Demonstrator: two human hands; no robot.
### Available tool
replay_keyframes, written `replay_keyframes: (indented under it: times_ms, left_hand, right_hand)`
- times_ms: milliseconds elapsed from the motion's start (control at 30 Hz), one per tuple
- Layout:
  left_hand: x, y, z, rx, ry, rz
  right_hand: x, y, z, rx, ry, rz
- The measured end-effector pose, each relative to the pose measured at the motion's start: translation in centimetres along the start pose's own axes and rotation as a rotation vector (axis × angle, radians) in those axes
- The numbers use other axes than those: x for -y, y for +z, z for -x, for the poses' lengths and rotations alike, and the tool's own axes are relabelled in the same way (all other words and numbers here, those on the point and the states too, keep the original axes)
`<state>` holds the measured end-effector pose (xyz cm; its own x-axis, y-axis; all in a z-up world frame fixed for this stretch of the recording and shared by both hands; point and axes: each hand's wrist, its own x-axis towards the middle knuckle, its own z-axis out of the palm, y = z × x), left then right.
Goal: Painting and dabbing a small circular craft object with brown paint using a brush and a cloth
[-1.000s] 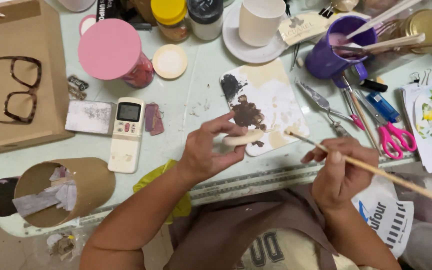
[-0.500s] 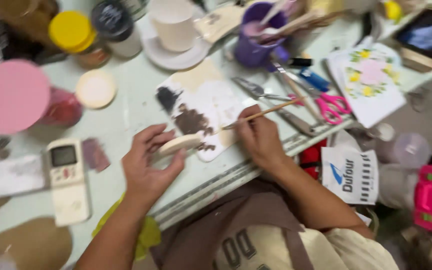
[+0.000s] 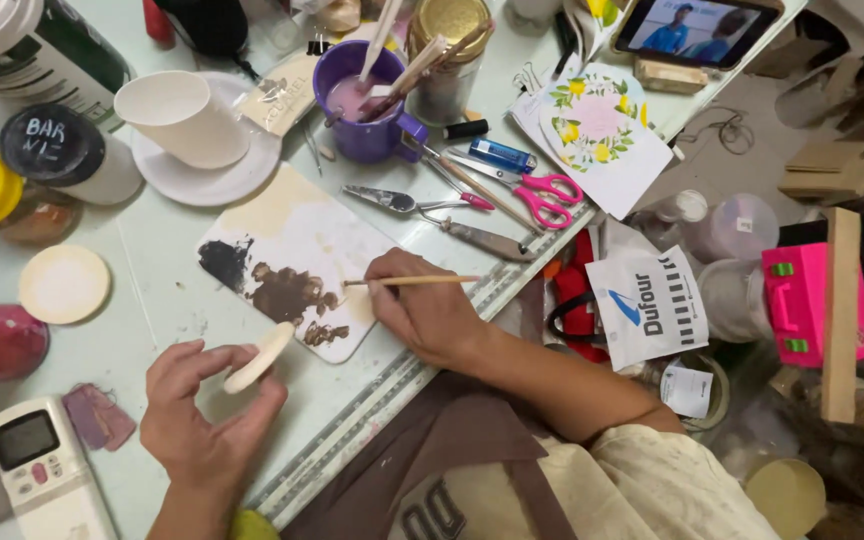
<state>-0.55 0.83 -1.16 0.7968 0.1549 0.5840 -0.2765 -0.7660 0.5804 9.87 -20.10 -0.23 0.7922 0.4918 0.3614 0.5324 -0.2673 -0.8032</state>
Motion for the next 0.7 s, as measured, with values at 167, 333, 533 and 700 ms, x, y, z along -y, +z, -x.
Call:
replay_keyframes:
  times_ms: [167,333,533,700]
  left_hand:
    - [-0.3,-0.7,-0.4,0.062,0.014,0.183]
    - [0.2,-0.6,0.0,-0.027,0.204,0.179]
    - [0.2,-0.5,-0.4,-0.022,0.356,0.232]
    - [0.3,-0.3,0.0,-0.019,0.361,0.207]
  right_hand:
    - [1.2,-0.4,1.3,-0.199,-0.146,-0.163]
    - [2.7,1.3,2.7,-0.31,-0.305,-0.383]
    - [2.5,2.0,3.3,-0.253,-0.384,-0.277]
    - [3.4,1.8,2.8,-0.021,-0.572,-0.412]
